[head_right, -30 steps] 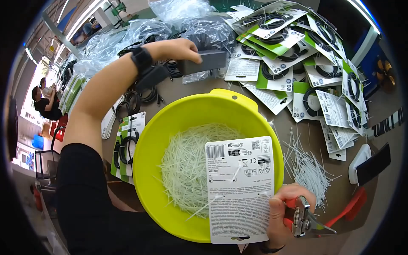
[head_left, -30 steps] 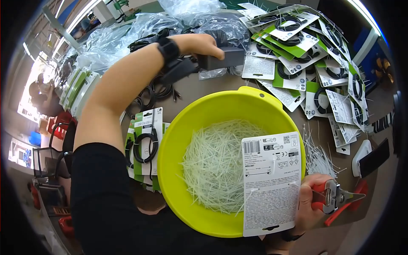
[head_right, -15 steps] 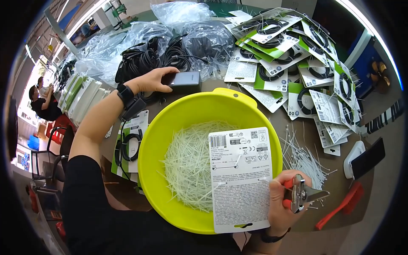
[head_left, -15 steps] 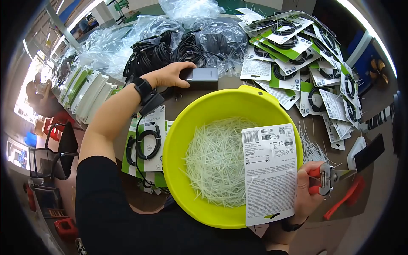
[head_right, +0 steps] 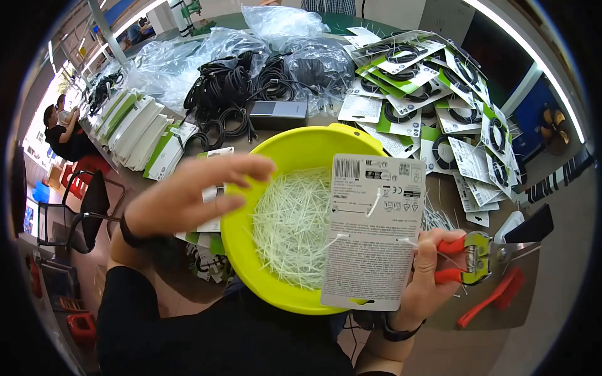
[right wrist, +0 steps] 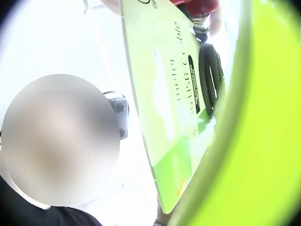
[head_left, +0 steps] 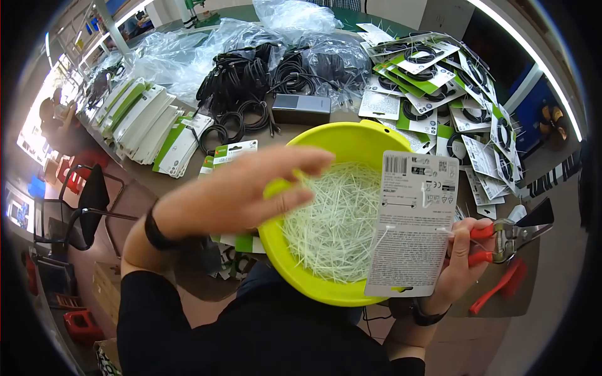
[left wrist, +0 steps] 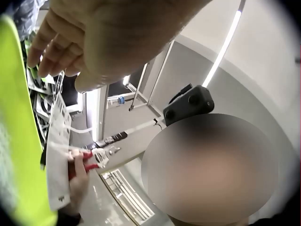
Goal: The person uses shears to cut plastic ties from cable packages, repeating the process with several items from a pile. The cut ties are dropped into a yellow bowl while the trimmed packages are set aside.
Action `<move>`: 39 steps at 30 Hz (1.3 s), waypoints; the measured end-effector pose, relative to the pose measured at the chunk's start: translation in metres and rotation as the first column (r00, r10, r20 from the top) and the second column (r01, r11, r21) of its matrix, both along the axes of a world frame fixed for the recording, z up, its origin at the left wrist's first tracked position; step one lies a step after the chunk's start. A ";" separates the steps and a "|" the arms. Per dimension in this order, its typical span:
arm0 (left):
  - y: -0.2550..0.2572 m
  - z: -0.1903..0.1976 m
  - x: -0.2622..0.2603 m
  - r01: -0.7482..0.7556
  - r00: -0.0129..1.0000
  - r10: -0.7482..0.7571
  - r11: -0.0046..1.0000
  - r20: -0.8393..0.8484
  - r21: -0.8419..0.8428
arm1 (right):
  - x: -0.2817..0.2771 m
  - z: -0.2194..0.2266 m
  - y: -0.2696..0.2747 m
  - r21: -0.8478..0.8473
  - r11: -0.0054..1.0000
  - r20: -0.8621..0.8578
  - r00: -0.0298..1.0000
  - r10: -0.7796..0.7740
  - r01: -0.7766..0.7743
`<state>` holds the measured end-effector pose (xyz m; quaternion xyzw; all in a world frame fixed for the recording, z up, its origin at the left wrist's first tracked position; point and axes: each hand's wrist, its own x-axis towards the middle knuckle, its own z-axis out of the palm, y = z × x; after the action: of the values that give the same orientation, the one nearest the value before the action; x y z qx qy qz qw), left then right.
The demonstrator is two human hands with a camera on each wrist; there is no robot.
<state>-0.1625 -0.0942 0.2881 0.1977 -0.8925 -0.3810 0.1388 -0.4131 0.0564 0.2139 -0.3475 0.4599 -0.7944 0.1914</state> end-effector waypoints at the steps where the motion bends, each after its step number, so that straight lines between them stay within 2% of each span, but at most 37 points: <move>1: 0.019 -0.009 0.001 -0.001 1.000 0.001 1.000 -0.007 -0.004 | 0.005 0.005 0.001 -0.042 0.999 0.035 0.999 -0.008 0.010; 2: 0.034 -0.022 0.001 0.021 0.992 0.011 0.969 -0.126 0.245 | 0.010 0.010 0.001 -0.045 0.999 0.029 1.000 -0.009 0.010; 3: 0.042 -0.032 -0.001 0.073 0.970 0.048 0.877 -0.238 0.475 | 0.017 0.015 0.001 -0.070 0.998 0.031 1.000 -0.002 0.004; 4: 0.043 -0.039 -0.004 0.078 0.968 0.046 0.878 -0.245 0.472 | 0.024 0.019 0.002 -0.096 0.995 0.032 0.999 0.006 -0.003; 6: 0.043 -0.051 -0.011 0.026 0.960 0.096 0.904 -0.263 0.427 | 0.032 0.025 0.008 -0.122 0.992 0.024 0.999 0.022 -0.019; 7: 0.041 -0.056 -0.011 -0.006 0.953 0.128 0.914 -0.274 0.405 | 0.034 0.028 0.012 -0.111 0.993 0.010 0.999 -0.033 0.034; 9: 0.001 -0.046 -0.002 -0.181 0.966 0.209 0.966 -0.153 0.184 | 0.036 0.032 0.013 -0.098 0.988 -0.010 0.993 -0.120 0.118; 10: -0.023 -0.042 0.000 -0.271 0.950 0.259 0.961 -0.172 -0.049 | 0.035 0.034 0.013 -0.108 0.991 -0.008 0.997 -0.082 0.080; 11: -0.051 -0.043 -0.002 -0.355 0.931 0.311 0.893 -0.192 -0.276 | 0.031 0.034 0.016 -0.122 0.985 -0.029 0.992 -0.127 0.122; 12: -0.088 -0.059 -0.003 -0.365 0.929 0.272 0.785 -0.251 -0.500 | 0.028 0.035 0.018 -0.133 0.978 -0.052 0.984 -0.170 0.162; 13: -0.125 -0.082 -0.006 -0.358 0.933 0.214 0.627 -0.289 -0.692 | 0.027 0.035 0.018 -0.136 0.983 -0.056 0.990 -0.132 0.123; 15: -0.180 -0.111 -0.017 -0.257 0.933 0.357 0.744 0.043 -0.617 | 0.022 0.034 0.017 -0.131 0.976 -0.070 0.981 -0.183 0.173; 17: -0.214 -0.132 -0.029 -0.115 0.880 0.369 0.775 0.298 -0.621 | 0.005 0.026 0.023 -0.149 0.982 -0.093 0.987 -0.130 0.116; 20: -0.225 -0.135 -0.035 -0.143 0.885 0.375 0.783 0.277 -0.606 | -0.011 0.019 0.026 -0.148 0.988 -0.128 0.990 -0.059 0.040; 22: -0.225 -0.138 -0.033 -0.153 0.886 0.376 0.790 0.272 -0.594 | -0.013 0.021 0.026 -0.066 0.972 -0.171 0.957 -0.233 0.224; 23: -0.225 -0.137 -0.031 -0.162 0.915 0.345 0.787 0.208 -0.595 | -0.014 0.021 0.025 -0.035 0.948 -0.193 0.928 -0.318 0.317; 25: -0.223 -0.126 -0.023 -0.176 0.957 0.277 0.781 0.081 -0.599 | -0.020 0.019 0.022 -0.045 0.948 -0.165 0.933 -0.319 0.316; 27: -0.219 -0.088 0.003 -0.221 0.972 0.231 0.804 -0.052 -0.553 | -0.024 0.013 0.021 -0.039 0.946 -0.107 0.940 -0.324 0.322; 29: -0.219 -0.047 0.038 -0.442 0.897 0.334 0.719 -0.290 -0.537 | -0.029 0.009 0.022 -0.034 0.943 -0.119 0.936 -0.332 0.331; 30: -0.225 -0.027 0.055 -0.530 0.848 0.414 0.694 -0.332 -0.487 | -0.032 0.009 0.022 -0.041 0.942 -0.142 0.931 -0.336 0.334; 31: -0.244 -0.016 0.073 -0.635 0.771 0.524 0.594 -0.361 -0.495 | -0.033 0.011 0.021 -0.053 0.941 -0.164 0.926 -0.339 0.335; 32: -0.263 -0.005 0.089 -0.723 0.680 0.618 0.475 -0.394 -0.501 | -0.030 0.015 0.017 -0.053 0.941 -0.158 0.928 -0.338 0.334; 34: -0.300 -0.001 0.114 -0.756 0.418 0.830 0.094 -0.368 -0.647 | -0.015 0.029 0.007 -0.078 0.918 -0.205 0.895 -0.396 0.388; 36: -0.325 -0.015 0.135 -0.690 0.288 0.915 -0.005 -0.282 -0.723 | -0.013 0.033 0.002 -0.087 0.900 -0.226 0.872 -0.435 0.426; 38: -0.337 -0.032 0.140 -0.693 0.141 0.987 0.045 -0.075 -0.719 | -0.015 0.031 0.002 -0.099 0.881 -0.297 0.831 -0.470 0.463; 39: -0.348 -0.044 0.142 -0.692 0.148 0.986 0.052 -0.071 -0.720 | -0.015 0.030 0.001 -0.104 0.872 -0.332 0.810 -0.483 0.478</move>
<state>-0.0210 -0.4423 0.2442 0.7245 -0.6463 0.1527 0.1846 -0.4285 0.0574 0.2440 -0.3559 0.5529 -0.7464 -0.1024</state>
